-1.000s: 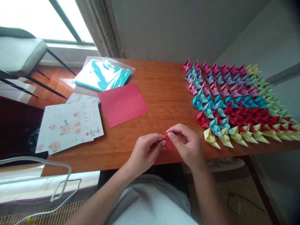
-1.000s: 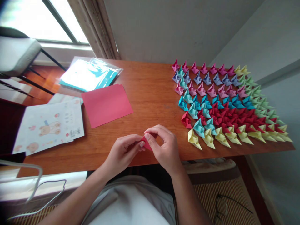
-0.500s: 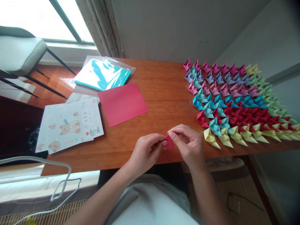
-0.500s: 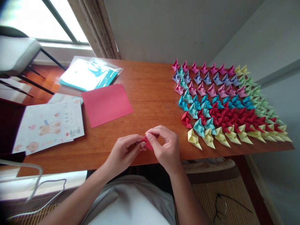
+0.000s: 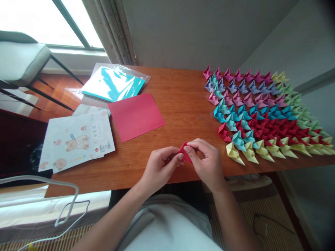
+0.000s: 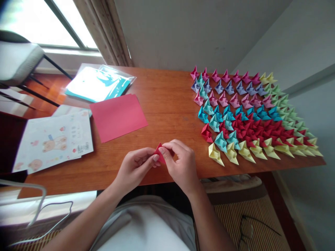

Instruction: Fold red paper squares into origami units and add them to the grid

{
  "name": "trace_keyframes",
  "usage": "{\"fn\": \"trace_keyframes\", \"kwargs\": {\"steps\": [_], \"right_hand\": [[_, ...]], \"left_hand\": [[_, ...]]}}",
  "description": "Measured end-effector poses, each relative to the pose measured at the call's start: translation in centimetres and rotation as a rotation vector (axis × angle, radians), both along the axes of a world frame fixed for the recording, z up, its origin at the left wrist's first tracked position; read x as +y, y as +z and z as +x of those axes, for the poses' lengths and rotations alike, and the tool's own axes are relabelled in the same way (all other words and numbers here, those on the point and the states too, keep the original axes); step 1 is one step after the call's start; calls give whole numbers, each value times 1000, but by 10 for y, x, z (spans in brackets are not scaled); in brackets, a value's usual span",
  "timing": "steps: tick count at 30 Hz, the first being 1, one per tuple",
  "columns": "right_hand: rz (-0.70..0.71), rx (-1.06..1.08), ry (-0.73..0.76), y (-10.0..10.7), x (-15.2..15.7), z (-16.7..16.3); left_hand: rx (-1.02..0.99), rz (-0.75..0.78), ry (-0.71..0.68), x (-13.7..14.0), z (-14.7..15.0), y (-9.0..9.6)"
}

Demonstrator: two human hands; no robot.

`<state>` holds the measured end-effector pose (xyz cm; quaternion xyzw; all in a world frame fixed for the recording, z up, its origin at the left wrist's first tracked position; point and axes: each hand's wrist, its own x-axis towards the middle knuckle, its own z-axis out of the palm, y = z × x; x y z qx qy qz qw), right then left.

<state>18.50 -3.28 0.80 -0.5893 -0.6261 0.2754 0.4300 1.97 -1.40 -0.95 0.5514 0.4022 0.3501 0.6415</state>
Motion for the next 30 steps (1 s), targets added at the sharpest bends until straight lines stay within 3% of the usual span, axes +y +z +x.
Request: {"fn": "trace_keyframes", "kwargs": {"steps": [8, 12, 17, 30], "right_hand": [[-109, 82, 18, -8, -8, 0], [-90, 44, -2, -9, -11, -1], [-114, 85, 12, -9, -12, -3], [-219, 249, 45, -6, -18, 1]], "left_hand": [[-144, -126, 135, 3, 3, 7], [-144, -123, 126, 3, 3, 8], [-114, -141, 214, 3, 2, 8], [-103, -123, 193, 2, 1, 9]]}}
